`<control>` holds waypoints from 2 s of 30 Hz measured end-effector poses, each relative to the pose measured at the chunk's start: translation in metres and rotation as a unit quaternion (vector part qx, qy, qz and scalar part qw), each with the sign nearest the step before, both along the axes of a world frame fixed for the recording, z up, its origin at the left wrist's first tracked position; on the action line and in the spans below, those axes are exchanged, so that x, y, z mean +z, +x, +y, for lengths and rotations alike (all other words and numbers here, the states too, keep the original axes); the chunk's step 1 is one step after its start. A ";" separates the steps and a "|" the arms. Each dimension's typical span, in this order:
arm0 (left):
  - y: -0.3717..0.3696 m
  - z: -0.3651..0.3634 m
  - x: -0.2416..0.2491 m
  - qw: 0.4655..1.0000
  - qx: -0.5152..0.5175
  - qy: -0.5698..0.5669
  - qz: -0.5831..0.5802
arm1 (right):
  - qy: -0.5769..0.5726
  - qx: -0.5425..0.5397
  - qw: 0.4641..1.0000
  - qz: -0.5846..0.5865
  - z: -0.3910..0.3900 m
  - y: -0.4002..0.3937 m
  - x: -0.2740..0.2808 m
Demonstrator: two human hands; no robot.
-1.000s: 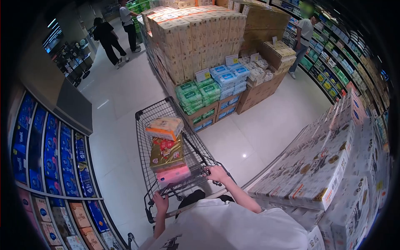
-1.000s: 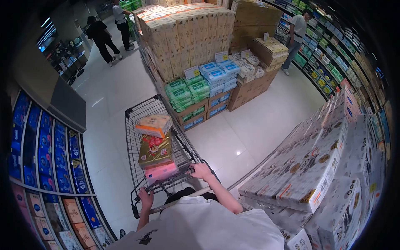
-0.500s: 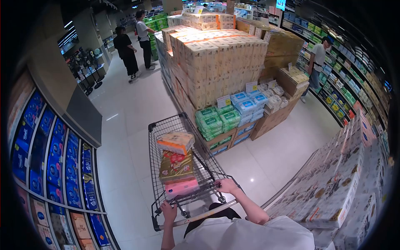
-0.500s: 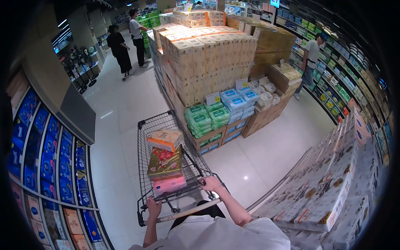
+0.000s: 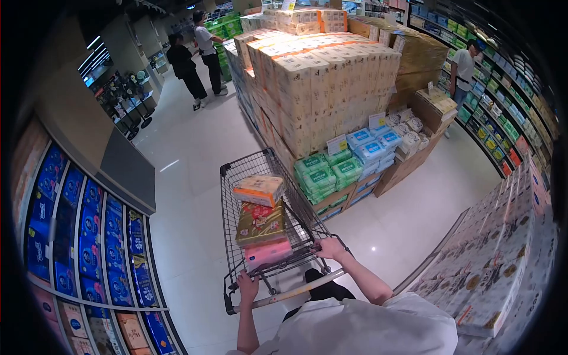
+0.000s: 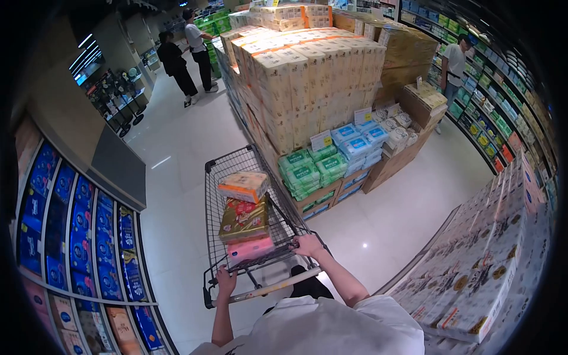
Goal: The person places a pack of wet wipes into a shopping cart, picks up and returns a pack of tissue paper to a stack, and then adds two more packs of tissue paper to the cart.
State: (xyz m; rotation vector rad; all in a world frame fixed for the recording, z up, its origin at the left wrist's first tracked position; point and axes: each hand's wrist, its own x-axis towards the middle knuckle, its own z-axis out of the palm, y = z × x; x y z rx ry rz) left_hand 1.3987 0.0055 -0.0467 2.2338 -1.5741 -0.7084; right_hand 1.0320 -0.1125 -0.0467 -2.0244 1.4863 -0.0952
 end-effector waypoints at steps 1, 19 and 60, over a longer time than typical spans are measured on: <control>0.004 -0.010 -0.002 1.000 0.000 0.000 -0.004 | -0.011 0.002 1.000 0.002 -0.009 0.003 -0.001; 0.056 -0.184 -0.003 0.999 -0.012 0.043 -0.012 | 0.014 -0.014 1.000 0.000 -0.172 0.051 -0.024; -0.066 -0.544 0.078 0.857 -0.124 0.087 0.492 | -0.521 -0.323 0.776 0.148 -0.493 0.029 0.279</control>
